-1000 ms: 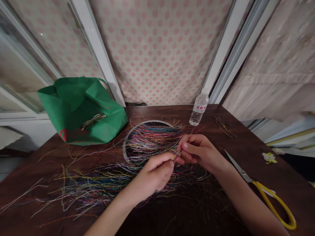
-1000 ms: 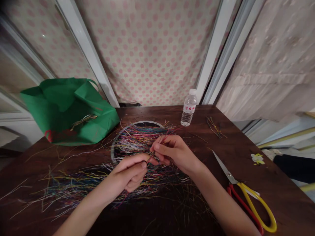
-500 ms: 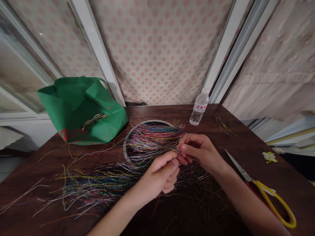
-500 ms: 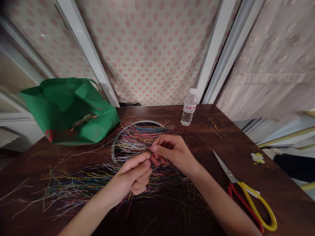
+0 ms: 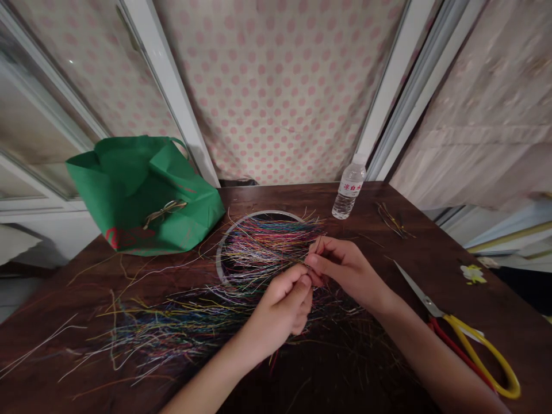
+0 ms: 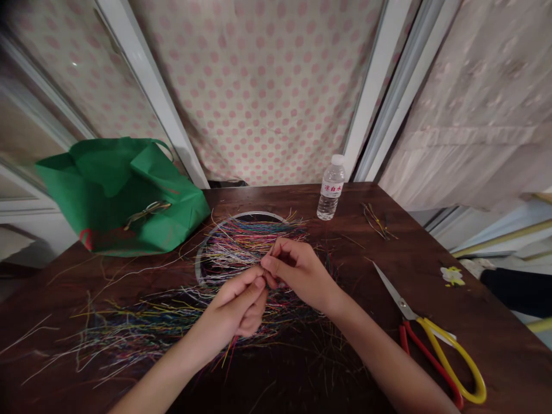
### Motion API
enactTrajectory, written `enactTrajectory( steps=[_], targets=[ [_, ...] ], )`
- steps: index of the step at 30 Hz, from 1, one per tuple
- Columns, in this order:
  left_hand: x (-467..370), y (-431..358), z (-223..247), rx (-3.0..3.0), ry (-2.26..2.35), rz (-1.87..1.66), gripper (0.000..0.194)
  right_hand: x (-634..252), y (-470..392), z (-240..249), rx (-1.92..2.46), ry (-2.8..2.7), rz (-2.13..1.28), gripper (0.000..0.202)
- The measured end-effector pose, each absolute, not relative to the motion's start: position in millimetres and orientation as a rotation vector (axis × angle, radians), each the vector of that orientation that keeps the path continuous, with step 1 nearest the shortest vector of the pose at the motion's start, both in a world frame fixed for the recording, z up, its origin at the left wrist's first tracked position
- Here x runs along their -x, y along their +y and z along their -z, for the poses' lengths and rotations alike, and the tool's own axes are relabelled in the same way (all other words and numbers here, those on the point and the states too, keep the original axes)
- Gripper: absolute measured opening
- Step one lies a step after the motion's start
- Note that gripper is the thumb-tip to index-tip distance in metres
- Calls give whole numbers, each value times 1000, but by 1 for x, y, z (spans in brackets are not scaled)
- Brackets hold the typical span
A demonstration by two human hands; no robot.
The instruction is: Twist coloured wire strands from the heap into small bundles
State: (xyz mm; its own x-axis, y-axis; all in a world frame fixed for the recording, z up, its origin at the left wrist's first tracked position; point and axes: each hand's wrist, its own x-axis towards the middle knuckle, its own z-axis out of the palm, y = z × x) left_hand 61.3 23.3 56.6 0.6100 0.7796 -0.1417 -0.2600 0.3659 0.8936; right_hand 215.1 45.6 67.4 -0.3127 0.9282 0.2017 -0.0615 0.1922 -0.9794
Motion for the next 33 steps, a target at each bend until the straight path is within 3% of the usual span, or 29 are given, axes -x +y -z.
enactTrajectory(
  steps=[3, 6, 9, 16, 33],
  targets=[
    [-63, 23, -55, -940, 616, -747, 26, -213, 45, -67, 883, -1578, -1269, 22],
    [-62, 24, -54, -914, 598, -829, 25, -211, 43, -67, 841, -1478, -1182, 8],
    [-60, 25, -57, -889, 595, -897, 22, -209, 39, -66, 792, -1442, -999, 27],
    [-60, 26, -60, -953, 655, -918, 24, -207, 29, -63, 884, -1587, -693, 34],
    [-58, 26, -59, -1076, 668, -962, 20, -207, 30, -66, 797, -1696, -767, 38]
  ],
)
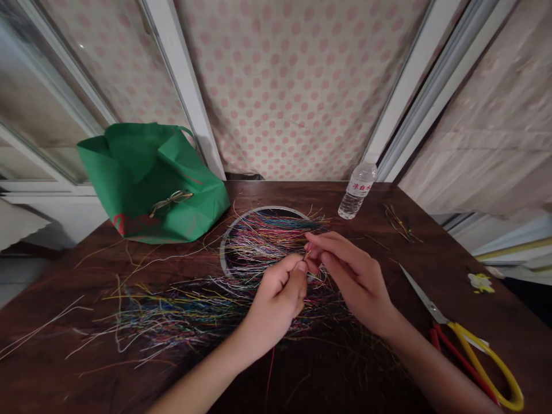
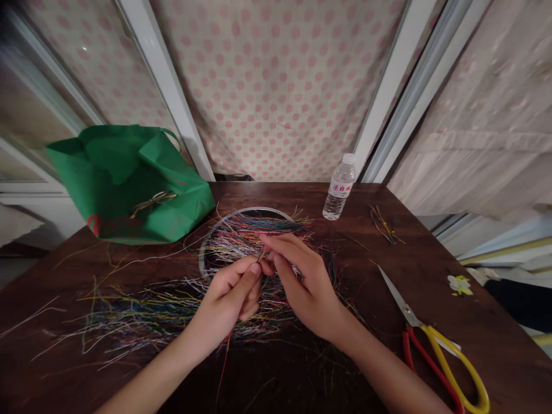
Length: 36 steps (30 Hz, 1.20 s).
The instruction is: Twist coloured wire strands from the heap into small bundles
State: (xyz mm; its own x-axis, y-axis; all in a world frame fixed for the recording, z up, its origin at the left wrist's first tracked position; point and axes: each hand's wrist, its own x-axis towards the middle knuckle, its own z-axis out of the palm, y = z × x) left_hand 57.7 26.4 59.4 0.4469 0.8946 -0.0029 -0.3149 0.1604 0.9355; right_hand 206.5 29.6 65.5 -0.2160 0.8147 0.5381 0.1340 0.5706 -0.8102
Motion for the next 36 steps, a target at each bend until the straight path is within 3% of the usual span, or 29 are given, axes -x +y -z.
enactTrajectory(
  steps=[20, 36],
  targets=[
    [-55, 28, -62, -1067, 690, -1016, 25, -204, 37, -59, 693, -1584, -1064, 35],
    [-52, 29, -63, -974, 676, -1013, 23, -198, 36, -56, 738, -1630, -988, 38]
  ],
)
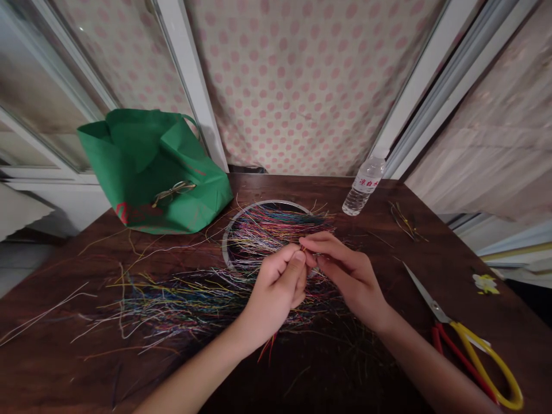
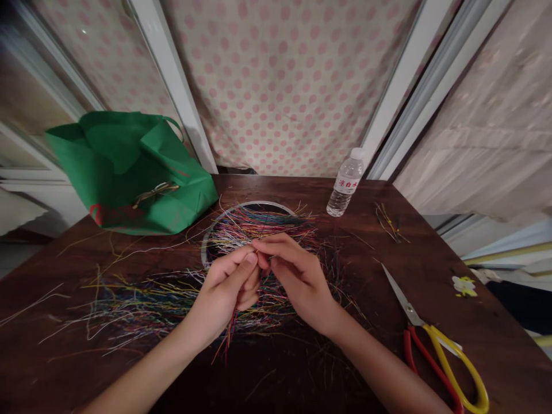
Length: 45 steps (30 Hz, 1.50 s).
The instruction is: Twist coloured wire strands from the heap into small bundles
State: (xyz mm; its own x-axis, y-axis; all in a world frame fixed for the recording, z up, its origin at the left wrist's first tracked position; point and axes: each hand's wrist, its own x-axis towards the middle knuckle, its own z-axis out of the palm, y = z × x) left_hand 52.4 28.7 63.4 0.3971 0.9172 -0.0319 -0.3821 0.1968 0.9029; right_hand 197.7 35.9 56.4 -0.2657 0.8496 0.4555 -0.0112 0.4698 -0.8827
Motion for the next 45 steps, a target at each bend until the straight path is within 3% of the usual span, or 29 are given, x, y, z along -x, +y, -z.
enactTrajectory(
  steps=[12, 17, 22, 27, 35, 41, 45],
  targets=[
    [-51, 29, -63, -968, 637, -1035, 22, -199, 34, -55, 739, -1633, -1039, 39],
    [-50, 24, -66, -1079, 654, -1074, 23, -201, 29, -61, 745, -1546, -1137, 50],
    [-47, 14, -66, -1307, 753, -1105, 25, -198, 19, -68, 784, -1566, -960, 31],
    [-48, 9, -66, -1396, 791, -1096, 26, -200, 11, -73, 766, -1670, -827, 30],
    [-48, 8, -66, -1455, 832, -1081, 28, -208, 15, -81, 779, -1630, -967, 25],
    [-51, 3, -66, -1528, 874, -1008, 26, -221, 23, -86, 735, -1406, -980, 45],
    [-53, 1, -66, -1543, 885, -983, 28, -225, 23, -86, 690, -1431, -931, 40]
  ],
)
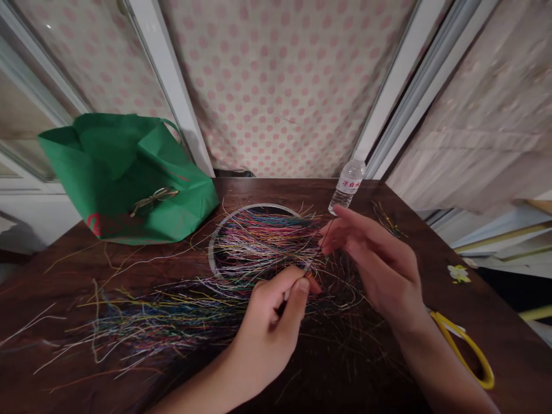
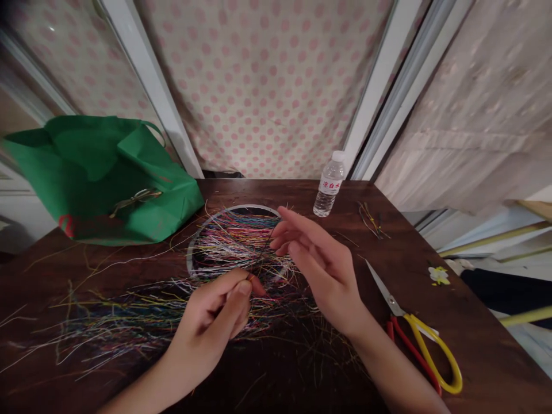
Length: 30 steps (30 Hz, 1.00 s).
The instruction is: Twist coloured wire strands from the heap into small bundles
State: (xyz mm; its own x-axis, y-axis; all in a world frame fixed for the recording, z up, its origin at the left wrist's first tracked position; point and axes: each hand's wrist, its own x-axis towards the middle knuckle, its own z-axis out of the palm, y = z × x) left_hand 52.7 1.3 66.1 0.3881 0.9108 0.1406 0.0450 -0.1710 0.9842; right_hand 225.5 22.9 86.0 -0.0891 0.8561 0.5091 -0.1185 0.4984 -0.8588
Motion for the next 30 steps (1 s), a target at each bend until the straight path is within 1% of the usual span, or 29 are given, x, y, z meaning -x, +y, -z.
enactTrajectory(
  steps=[9, 15, 26, 30],
  targets=[
    [-52, 0, -66, -1473, 836, -929, 28, -224, 23, -86, 656, -1406, -973, 38],
    [-52, 4, -67, -1428, 810, -954, 27, -225, 21, -86, 656, -1406, -986, 36],
    [-47, 4, -67, -1332, 741, -1006, 25, -214, 16, -82, 705, -1600, -1065, 34],
    [-46, 6, -71, -1343, 753, -1020, 27, -211, 12, -85, 751, -1686, -1073, 35]
  ],
)
